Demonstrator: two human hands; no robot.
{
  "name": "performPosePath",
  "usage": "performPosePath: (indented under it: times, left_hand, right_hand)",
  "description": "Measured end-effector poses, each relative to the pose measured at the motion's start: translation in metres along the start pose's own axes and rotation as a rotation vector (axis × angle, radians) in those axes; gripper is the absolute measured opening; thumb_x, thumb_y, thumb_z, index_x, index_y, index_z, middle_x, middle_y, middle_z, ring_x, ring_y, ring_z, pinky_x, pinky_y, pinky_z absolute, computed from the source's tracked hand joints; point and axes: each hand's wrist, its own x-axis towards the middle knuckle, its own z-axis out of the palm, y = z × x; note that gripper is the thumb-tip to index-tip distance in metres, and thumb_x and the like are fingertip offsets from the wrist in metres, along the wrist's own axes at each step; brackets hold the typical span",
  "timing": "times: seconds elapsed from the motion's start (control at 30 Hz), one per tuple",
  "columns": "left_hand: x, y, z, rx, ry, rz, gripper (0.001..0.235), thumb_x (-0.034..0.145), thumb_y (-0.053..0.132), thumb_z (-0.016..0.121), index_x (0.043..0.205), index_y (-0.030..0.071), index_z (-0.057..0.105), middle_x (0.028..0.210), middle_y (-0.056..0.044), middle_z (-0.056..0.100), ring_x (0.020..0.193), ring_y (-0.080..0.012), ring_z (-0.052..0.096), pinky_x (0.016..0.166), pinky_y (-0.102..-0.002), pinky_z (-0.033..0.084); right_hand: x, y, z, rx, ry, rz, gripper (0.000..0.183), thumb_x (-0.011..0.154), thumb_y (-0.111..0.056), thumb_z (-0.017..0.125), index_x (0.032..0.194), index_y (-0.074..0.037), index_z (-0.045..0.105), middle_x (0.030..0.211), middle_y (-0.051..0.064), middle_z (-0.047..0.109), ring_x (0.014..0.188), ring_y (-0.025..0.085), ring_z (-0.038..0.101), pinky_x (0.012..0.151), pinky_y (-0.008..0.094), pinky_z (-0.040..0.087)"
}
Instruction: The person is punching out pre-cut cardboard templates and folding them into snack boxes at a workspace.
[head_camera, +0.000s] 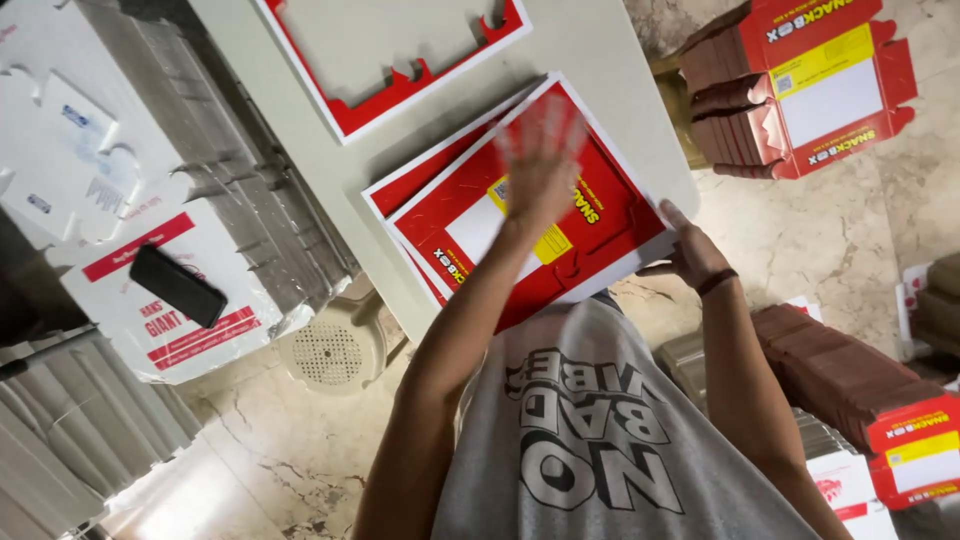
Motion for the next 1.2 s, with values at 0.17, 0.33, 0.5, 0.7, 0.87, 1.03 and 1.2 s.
performPosePath:
  times: [0.17, 0.33, 0.5, 0.7, 0.87, 1.03, 1.2]
  left_hand:
    - [0.028, -0.069, 0.070, -0.056, -0.054, -0.375, 0.102, 0.087, 0.040, 0.084, 0.162, 0.027, 0.016, 0.158, -0.026, 0.038, 0.147, -0.0411, 0.040, 0.118, -0.066, 0.026]
    - [0.032, -0.076, 0.063, -0.141, -0.038, -0.208, 0.099, 0.081, 0.027, 0.088, 0.158, 0.020, 0.027, 0.147, -0.022, 0.050, 0.134, -0.0404, 0.050, 0.099, -0.051, 0.053]
    - [0.032, -0.076, 0.054, -0.191, -0.087, -0.421, 0.089, 0.085, 0.024, 0.084, 0.156, 0.019, 0.031, 0.147, -0.019, 0.055, 0.134, -0.0392, 0.054, 0.095, -0.049, 0.055]
    - [0.000, -0.064, 0.026, -0.073, -0.257, -0.526, 0.067, 0.087, 0.040, 0.077, 0.143, 0.013, 0.052, 0.123, -0.015, 0.062, 0.109, -0.0326, 0.066, 0.084, -0.051, 0.056]
    - [-0.034, 0.023, -0.031, -0.114, -0.282, -0.005, 0.067, 0.086, 0.005, 0.078, 0.148, 0.013, 0.052, 0.160, -0.023, 0.030, 0.145, -0.0482, 0.034, 0.113, -0.079, 0.023]
    - [-0.063, 0.026, 0.018, -0.106, -0.554, 0.107, 0.084, 0.096, 0.009, 0.061, 0.165, 0.034, 0.019, 0.173, -0.011, -0.007, 0.156, -0.0475, -0.009, 0.106, -0.087, 0.018]
    - [-0.061, 0.028, 0.018, -0.027, -0.670, 0.073, 0.088, 0.091, 0.008, 0.058, 0.164, 0.036, 0.018, 0.173, -0.009, -0.010, 0.156, -0.0447, -0.015, 0.101, -0.092, 0.020]
  right_hand:
    - [-0.017, -0.041, 0.029, -0.098, 0.124, 0.231, 0.082, 0.080, -0.059, 0.060, 0.149, -0.018, 0.045, 0.151, 0.009, 0.049, 0.132, 0.036, 0.054, 0.090, 0.059, 0.059]
    - [-0.008, -0.039, 0.022, -0.218, 0.114, 0.238, 0.073, 0.086, -0.048, 0.064, 0.145, -0.006, 0.050, 0.161, 0.009, 0.036, 0.139, 0.035, 0.048, 0.084, 0.056, 0.062]
    - [0.016, -0.010, 0.004, -0.330, 0.140, 0.213, 0.062, 0.083, -0.036, 0.077, 0.124, 0.004, 0.053, 0.143, 0.015, 0.056, 0.122, 0.035, 0.062, 0.078, 0.046, 0.066]
    - [0.027, 0.007, 0.003, -0.388, 0.077, -0.019, 0.074, 0.074, -0.044, 0.092, 0.116, 0.013, 0.068, 0.095, 0.027, 0.070, 0.079, 0.043, 0.071, 0.060, 0.046, 0.063]
    - [0.066, 0.035, -0.023, -0.931, 0.250, -0.241, 0.049, 0.084, -0.040, 0.082, 0.099, 0.006, 0.075, 0.082, 0.031, 0.070, 0.085, 0.048, 0.070, 0.067, 0.052, 0.053]
    - [0.048, 0.054, -0.007, -1.045, 0.373, -0.341, 0.061, 0.082, -0.057, 0.083, 0.078, 0.002, 0.070, 0.068, 0.026, 0.064, 0.071, 0.045, 0.068, 0.061, 0.046, 0.052]
    - [0.019, 0.051, 0.006, -1.017, 0.310, -0.391, 0.058, 0.085, -0.057, 0.082, 0.075, 0.000, 0.071, 0.069, 0.023, 0.067, 0.071, 0.042, 0.069, 0.060, 0.045, 0.051]
